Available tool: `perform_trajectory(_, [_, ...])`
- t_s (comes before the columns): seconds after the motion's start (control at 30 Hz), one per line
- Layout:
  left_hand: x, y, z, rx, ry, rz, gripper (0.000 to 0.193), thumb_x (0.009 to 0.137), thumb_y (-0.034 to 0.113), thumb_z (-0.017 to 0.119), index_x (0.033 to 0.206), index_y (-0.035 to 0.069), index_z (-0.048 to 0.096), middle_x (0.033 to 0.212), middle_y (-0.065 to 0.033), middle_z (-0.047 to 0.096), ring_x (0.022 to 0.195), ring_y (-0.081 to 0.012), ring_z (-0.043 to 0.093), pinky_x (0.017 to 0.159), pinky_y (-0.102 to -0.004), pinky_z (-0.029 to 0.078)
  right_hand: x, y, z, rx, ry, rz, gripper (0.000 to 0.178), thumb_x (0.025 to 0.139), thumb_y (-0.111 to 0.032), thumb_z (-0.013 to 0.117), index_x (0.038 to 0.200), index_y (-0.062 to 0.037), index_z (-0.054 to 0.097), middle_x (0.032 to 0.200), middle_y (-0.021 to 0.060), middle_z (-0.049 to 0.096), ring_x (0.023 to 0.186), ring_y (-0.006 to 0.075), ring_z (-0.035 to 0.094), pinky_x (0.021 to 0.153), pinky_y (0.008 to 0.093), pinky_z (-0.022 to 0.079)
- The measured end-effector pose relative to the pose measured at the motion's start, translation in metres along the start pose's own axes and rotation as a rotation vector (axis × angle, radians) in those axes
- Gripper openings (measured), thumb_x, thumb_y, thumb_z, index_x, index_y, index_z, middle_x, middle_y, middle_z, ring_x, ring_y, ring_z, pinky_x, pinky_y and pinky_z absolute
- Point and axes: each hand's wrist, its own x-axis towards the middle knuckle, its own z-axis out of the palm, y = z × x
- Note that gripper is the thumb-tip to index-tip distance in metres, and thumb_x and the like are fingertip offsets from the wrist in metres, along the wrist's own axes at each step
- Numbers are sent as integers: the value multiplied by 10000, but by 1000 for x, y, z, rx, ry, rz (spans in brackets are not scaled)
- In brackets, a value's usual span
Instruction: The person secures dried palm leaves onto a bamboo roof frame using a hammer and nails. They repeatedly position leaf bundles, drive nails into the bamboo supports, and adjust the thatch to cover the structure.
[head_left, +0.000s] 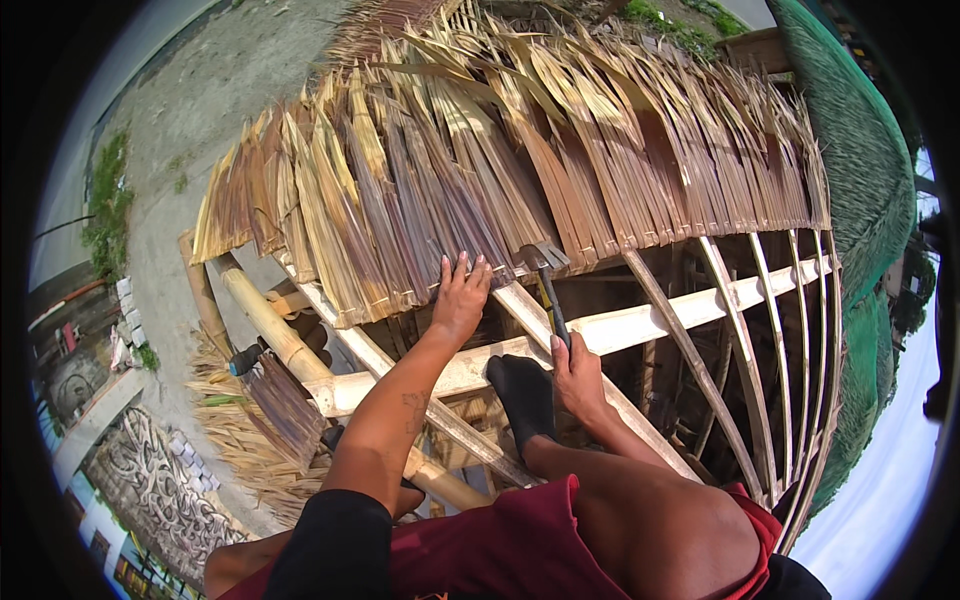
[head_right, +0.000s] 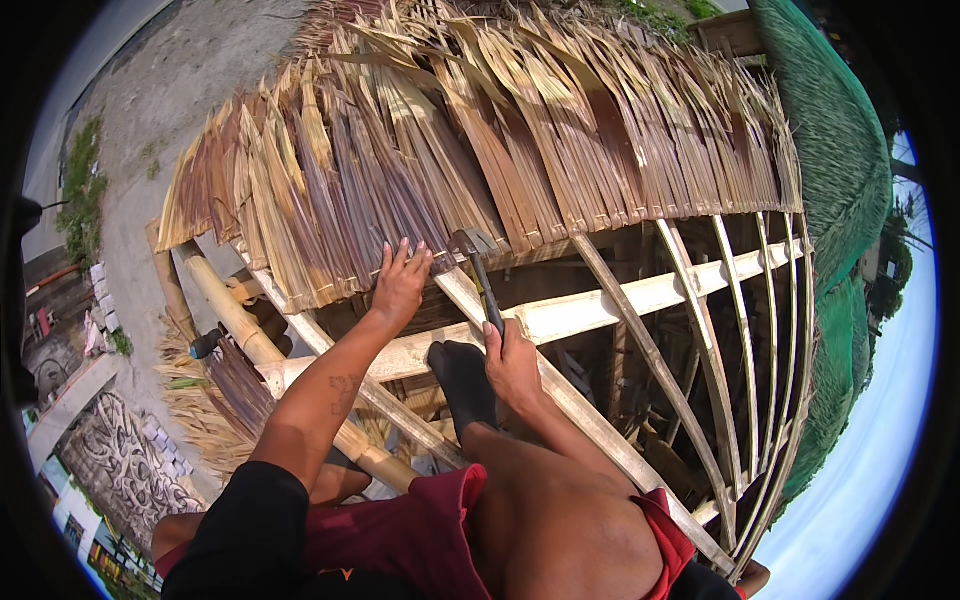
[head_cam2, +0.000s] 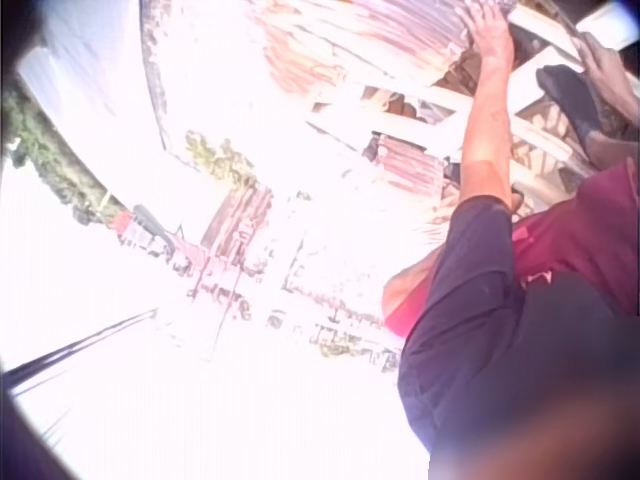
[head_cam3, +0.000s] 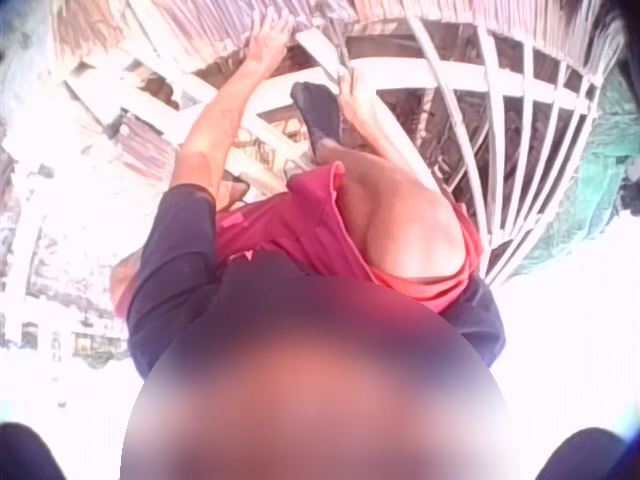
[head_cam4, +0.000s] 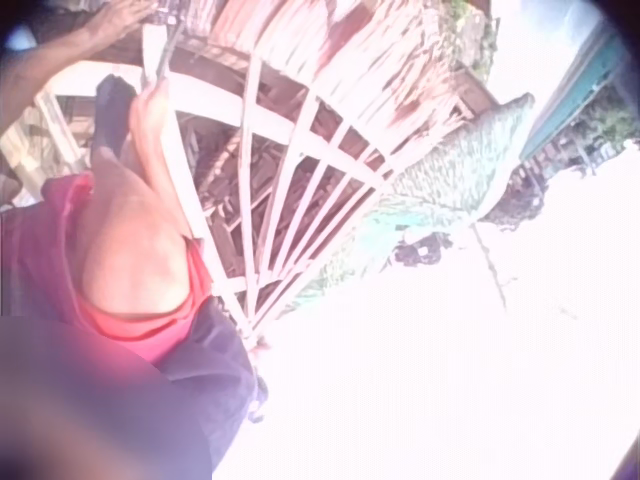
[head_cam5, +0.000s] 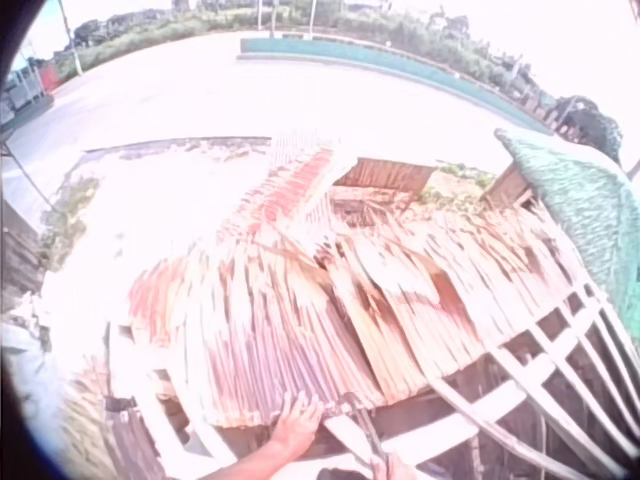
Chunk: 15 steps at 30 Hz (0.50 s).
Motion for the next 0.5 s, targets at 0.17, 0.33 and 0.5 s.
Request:
perform_trajectory(0.17, [6,0,-7,-25,-63,-22,679,734,4,688,1385,36,496,1483,-115,451,1402,-381,352,1170,-568,235,-12,-17,-12,129,192,-380,324,1029,-293,443,972,24,481,654,253,589,607,479,589,588,501,463])
perform_trajectory(0.33, [9,5,-14,9,-134,-54,607,791,14,651,1381,48,512,1467,-118,470,1394,-366,369,1170,-572,235,49,-65,-10,-257,10,28,389,1026,-339,461,946,40,488,714,301,605,696,530,588,624,543,453])
perform_trajectory(0.5, [5,7,-15,-21,-91,-65,588,809,-5,619,1384,57,514,1472,-100,469,1407,-349,355,1170,-566,238,36,-56,-48,391,230,-538,441,1020,-436,450,921,-6,475,571,72,492,476,173,498,460,319,391])
